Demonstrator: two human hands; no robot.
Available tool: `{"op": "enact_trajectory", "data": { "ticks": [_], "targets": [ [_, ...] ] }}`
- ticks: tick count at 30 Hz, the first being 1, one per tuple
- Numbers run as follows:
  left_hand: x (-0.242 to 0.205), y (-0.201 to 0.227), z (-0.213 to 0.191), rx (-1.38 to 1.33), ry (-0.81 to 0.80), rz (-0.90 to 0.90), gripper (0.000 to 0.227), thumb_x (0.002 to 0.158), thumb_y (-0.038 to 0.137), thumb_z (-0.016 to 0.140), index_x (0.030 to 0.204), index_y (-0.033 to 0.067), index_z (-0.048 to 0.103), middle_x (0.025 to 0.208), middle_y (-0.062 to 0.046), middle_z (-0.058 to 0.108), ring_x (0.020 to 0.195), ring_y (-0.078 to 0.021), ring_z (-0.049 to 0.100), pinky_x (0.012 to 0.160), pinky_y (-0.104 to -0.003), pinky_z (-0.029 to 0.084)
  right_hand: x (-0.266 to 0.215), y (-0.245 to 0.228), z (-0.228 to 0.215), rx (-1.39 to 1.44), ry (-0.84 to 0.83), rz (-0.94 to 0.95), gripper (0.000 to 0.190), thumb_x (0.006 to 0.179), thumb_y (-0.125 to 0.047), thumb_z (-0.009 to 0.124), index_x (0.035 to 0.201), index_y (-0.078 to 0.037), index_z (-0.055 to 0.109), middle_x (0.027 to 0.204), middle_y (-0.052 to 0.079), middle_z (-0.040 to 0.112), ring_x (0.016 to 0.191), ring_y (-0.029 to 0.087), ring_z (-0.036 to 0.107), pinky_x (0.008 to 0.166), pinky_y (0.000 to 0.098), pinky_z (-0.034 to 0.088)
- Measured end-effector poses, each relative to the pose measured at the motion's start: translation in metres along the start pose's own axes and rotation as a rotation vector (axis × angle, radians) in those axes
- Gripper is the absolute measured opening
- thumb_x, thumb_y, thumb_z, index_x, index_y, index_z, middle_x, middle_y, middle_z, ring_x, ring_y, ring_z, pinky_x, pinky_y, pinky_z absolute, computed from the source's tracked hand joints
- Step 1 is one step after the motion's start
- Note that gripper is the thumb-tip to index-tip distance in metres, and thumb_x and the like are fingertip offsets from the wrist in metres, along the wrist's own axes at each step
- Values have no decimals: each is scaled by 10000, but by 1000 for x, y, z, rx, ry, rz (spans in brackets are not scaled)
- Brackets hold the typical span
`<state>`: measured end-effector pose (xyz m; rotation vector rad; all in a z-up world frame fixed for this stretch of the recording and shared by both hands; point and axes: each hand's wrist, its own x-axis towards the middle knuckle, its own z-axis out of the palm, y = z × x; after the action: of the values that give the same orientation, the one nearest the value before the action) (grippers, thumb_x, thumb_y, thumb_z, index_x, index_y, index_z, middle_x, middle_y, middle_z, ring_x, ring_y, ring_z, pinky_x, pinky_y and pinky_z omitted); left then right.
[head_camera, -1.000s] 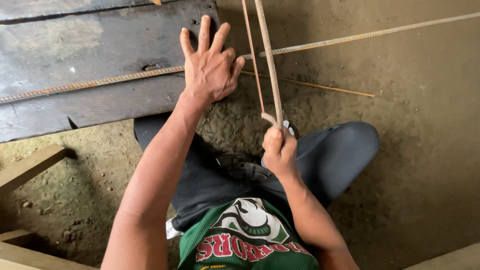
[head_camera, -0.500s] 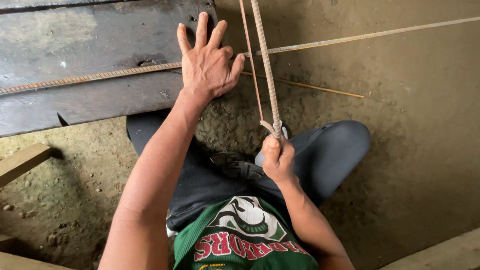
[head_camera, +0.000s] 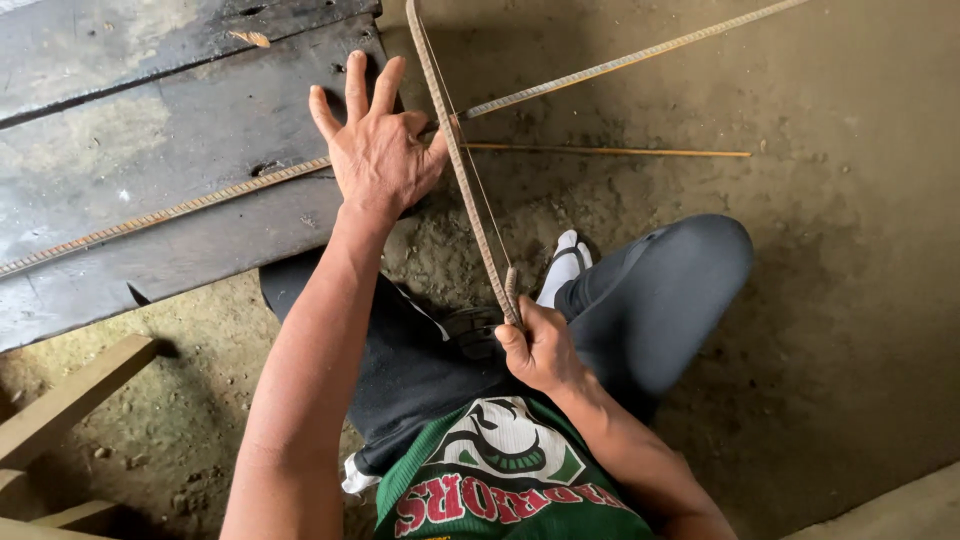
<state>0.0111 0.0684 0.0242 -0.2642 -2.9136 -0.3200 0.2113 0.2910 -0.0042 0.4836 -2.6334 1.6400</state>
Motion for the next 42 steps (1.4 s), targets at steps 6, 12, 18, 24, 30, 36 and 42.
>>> {"op": "enact_trajectory", "data": {
  "ticks": [6, 12, 18, 24, 30, 36, 42],
  "targets": [
    [-1, 0, 5, 10, 6, -41, 565, 1012, 649, 485, 836, 245, 838, 1527, -26, 501, 1485, -335, 220, 1072, -757, 149, -22, 1, -7, -4, -2, 10, 450, 1047, -457, 455, 751, -123, 399, 575, 21, 367, 455, 182, 346, 468, 375, 286],
    [-2, 1, 10, 27, 109, -17, 530, 978, 629, 555, 779, 223, 832, 1476, -8, 548, 1463, -328, 281, 1058, -739, 205, -25, 2, -8, 65, 58, 41, 444, 1052, -420, 446, 732, -116, 406, 576, 9, 346, 467, 163, 332, 476, 368, 290],
    [-1, -1, 14, 51, 200, 5, 503, 979, 599, 570, 775, 221, 833, 1401, 8, 576, 1418, -324, 351, 1025, -703, 247, -24, 11, 3, 63, 136, 37, 403, 1058, -369, 413, 805, -87, 547, 582, -6, 411, 475, 139, 369, 474, 347, 343],
    [1, -3, 16, -13, 104, -42, 529, 971, 638, 511, 834, 241, 833, 1500, -17, 545, 1477, -331, 266, 1076, -742, 156, -56, 11, -13, -13, 224, 250, 302, 1008, -278, 469, 811, -72, 569, 644, 53, 568, 581, 181, 542, 582, 372, 465],
    [-1, -2, 14, -22, 110, -34, 535, 984, 615, 509, 805, 223, 827, 1499, -37, 564, 1475, -348, 288, 1089, -713, 173, 9, 0, -17, 203, 70, 238, 346, 1064, -334, 402, 1018, -1, 486, 578, -47, 390, 532, 73, 383, 506, 323, 343],
    [-1, -2, 6, -18, 62, -12, 585, 1020, 616, 440, 894, 197, 828, 1523, -55, 533, 1484, -370, 267, 1084, -737, 178, 104, 7, 2, 198, 88, 164, 351, 1083, -405, 413, 1027, -68, 492, 577, -29, 334, 515, 118, 309, 516, 377, 267],
    [-3, -8, 8, -13, 70, 43, 552, 1063, 573, 461, 932, 170, 815, 1527, -79, 523, 1480, -414, 258, 1056, -766, 203, 40, -3, -5, 169, 101, 146, 500, 1104, -315, 385, 1341, 65, 608, 625, -70, 344, 563, 56, 337, 523, 296, 350]
  ]
}}
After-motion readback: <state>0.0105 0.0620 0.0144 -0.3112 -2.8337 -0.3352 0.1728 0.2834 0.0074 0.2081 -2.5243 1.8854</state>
